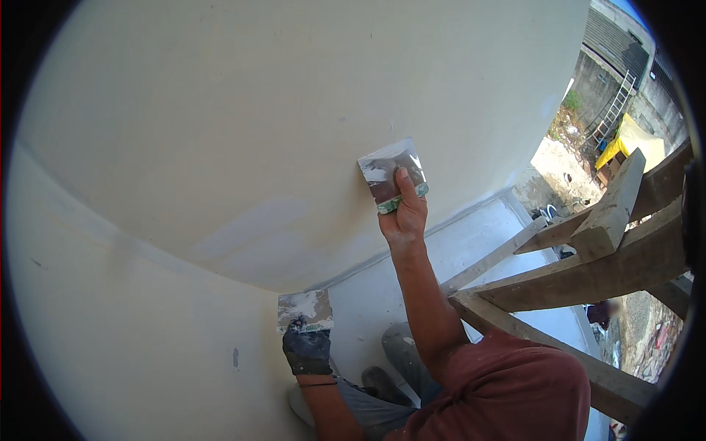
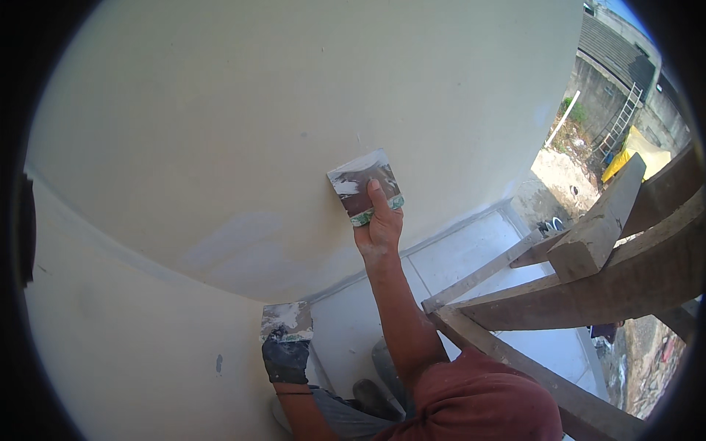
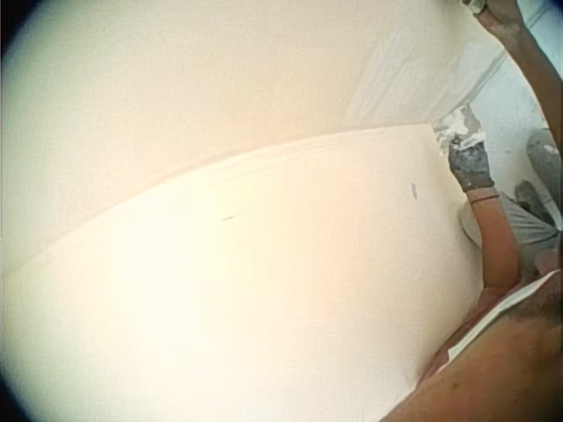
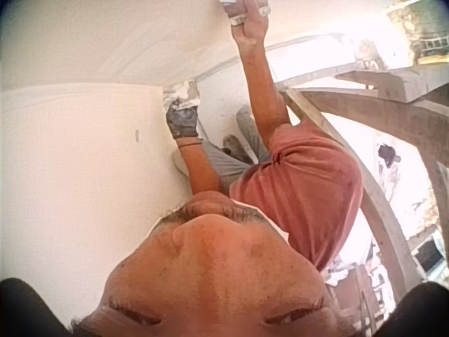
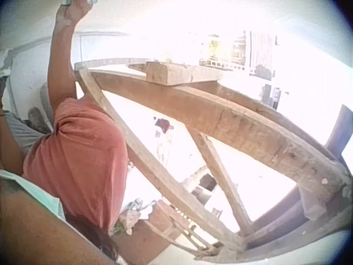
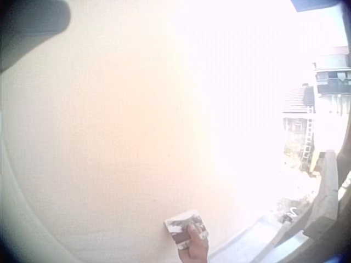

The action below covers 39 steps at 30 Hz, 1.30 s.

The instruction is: Applying and smoothing wall putty or plaster on a ceiling and wall corner using spatulas.

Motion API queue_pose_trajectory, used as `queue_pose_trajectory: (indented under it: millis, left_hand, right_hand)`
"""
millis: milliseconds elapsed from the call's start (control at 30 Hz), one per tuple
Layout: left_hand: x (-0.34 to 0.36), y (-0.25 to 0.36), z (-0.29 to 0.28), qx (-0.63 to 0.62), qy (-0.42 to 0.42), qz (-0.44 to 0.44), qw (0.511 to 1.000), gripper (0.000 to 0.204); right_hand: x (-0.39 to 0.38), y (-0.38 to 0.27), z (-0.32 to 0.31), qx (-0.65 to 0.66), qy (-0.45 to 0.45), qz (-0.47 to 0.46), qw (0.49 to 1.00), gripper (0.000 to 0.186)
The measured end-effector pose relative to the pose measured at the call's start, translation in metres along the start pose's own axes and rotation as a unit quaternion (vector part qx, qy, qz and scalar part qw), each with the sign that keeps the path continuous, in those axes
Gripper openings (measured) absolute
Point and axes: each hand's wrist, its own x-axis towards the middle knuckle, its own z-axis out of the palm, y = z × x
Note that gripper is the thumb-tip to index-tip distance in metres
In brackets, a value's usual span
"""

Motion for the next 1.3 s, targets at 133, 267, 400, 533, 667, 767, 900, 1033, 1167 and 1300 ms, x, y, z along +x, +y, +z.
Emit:
queue_pose_trajectory:
  millis: [133, 267, 400, 533, 667, 767, 900, 1033, 1167, 1300]
  left_hand:
    - [-0.001, -0.002, -0.005, 0.001, 0.042, 0.007, 0.999, 0.048]
    - [-0.007, -0.002, 0.001, 0.026, 0.034, 0.012, 0.999, 0.046]
    - [-0.008, -0.002, 0.003, 0.010, 0.028, 0.008, 1.000, 0.045]
    - [0.000, -0.003, 0.001, 0.017, 0.022, 0.016, 0.999, 0.045]
    - [0.000, 0.000, -0.007, 0.024, -0.005, 0.002, 1.000, 0.044]
    - [-0.001, -0.003, -0.005, 0.023, 0.008, -0.012, 1.000, 0.043]
    - [-0.005, -0.005, 0.000, 0.022, -0.018, 0.013, 1.000, 0.041]
    - [-0.006, -0.002, 0.000, 0.030, -0.024, 0.011, 0.999, 0.041]
    - [-0.010, -0.002, 0.009, -0.019, -0.077, 0.016, 0.997, 0.043]
    - [-0.017, -0.005, 0.008, -0.081, -0.247, 0.014, 0.966, 0.035]
  right_hand:
    - [-0.003, -0.005, -0.002, -0.030, 0.004, 0.000, 1.000, 0.032]
    - [0.007, -0.016, 0.028, -0.011, -0.021, -0.021, 0.999, 0.030]
    - [0.003, -0.016, 0.026, -0.016, -0.030, -0.018, 0.999, 0.030]
    - [0.005, -0.009, 0.009, -0.033, -0.001, -0.022, 0.999, 0.031]
    - [0.016, -0.023, 0.038, -0.036, -0.028, -0.019, 0.999, 0.031]
    - [0.015, -0.023, 0.042, -0.022, -0.044, -0.028, 0.998, 0.030]
    - [-0.032, -0.019, -0.006, -0.016, -0.069, 0.096, 0.993, 0.032]
    - [-0.088, -0.015, -0.039, -0.089, 0.016, 0.211, 0.973, 0.037]
    - [-0.089, -0.029, -0.038, -0.078, -0.062, 0.250, 0.963, 0.048]
    - [-0.101, -0.028, -0.007, -0.135, -0.136, 0.205, 0.960, 0.050]
